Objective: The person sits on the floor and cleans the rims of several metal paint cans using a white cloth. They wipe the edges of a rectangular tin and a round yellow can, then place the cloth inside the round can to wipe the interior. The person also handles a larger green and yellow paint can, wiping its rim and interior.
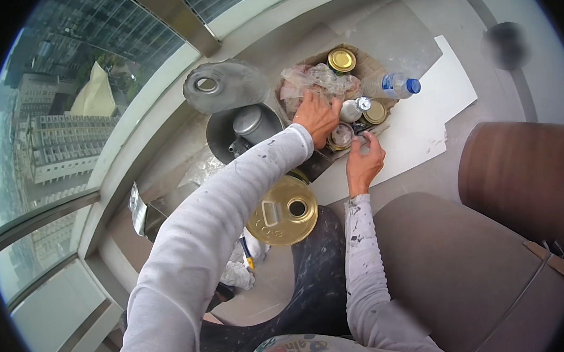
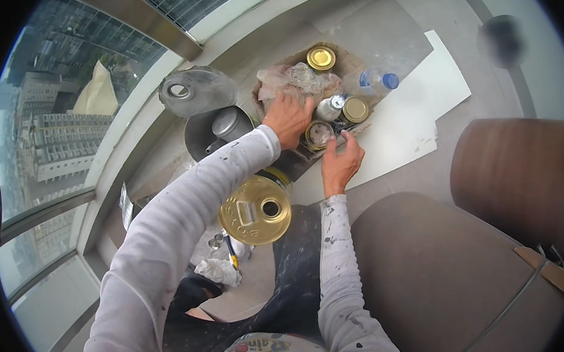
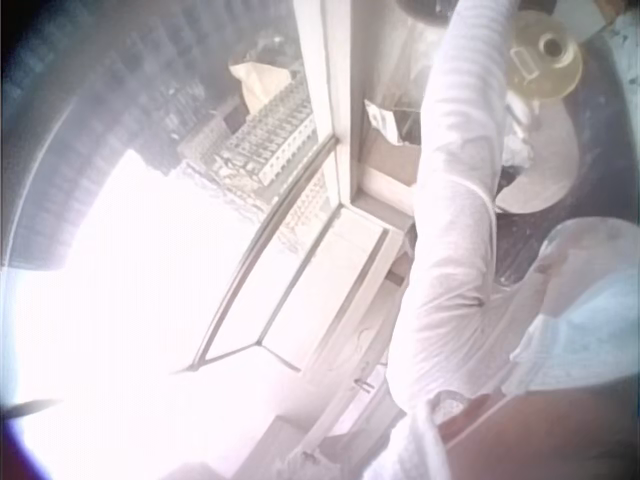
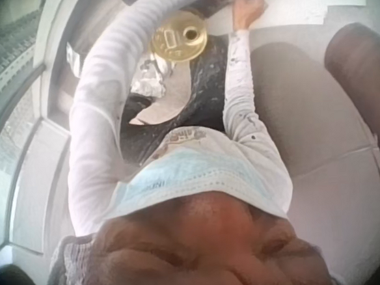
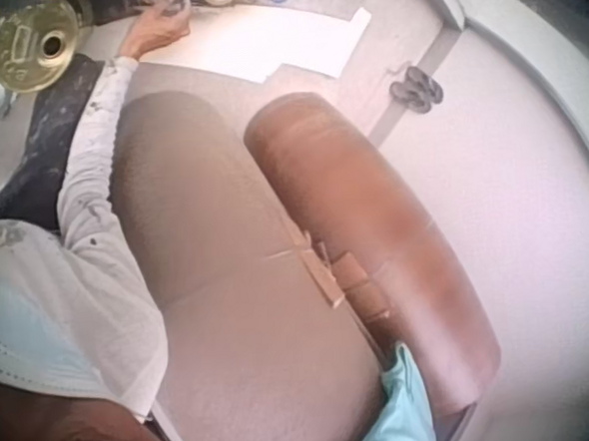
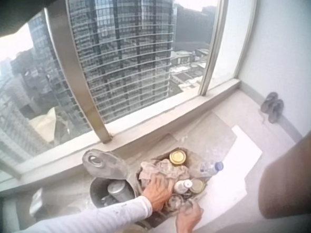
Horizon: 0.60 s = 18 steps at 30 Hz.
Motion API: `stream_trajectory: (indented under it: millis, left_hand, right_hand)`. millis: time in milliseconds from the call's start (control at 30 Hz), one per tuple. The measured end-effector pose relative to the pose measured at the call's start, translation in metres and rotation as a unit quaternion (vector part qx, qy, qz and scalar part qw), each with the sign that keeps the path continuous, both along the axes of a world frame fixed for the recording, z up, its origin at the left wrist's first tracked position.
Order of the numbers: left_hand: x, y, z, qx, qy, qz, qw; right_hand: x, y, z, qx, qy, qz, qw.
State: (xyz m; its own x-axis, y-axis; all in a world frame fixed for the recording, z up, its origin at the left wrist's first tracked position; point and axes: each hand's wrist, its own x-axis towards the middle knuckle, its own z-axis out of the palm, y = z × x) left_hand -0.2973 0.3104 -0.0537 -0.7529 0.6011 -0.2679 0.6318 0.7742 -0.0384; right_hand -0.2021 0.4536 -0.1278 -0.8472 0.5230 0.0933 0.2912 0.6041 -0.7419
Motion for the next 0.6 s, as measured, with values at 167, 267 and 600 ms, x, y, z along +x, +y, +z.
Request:
stream_trajectory:
  millis: [167, 267, 600]
  left_hand:
    - [0.007, 0.022, -0.020, -0.077, 0.045, 0.063, 0.994]
    - [0.012, 0.032, -0.025, -0.129, 0.063, 0.094, 0.985]
    - [0.011, 0.043, -0.049, -0.071, 0.088, 0.090, 0.990]
  right_hand:
    - [-0.004, 0.002, 0.006, -0.047, -0.019, -0.029, 0.998]
    - [-0.001, 0.006, 0.005, -0.086, -0.021, -0.039, 0.995]
    - [-0.019, 0.019, 0.020, -0.174, 0.063, -0.093, 0.978]
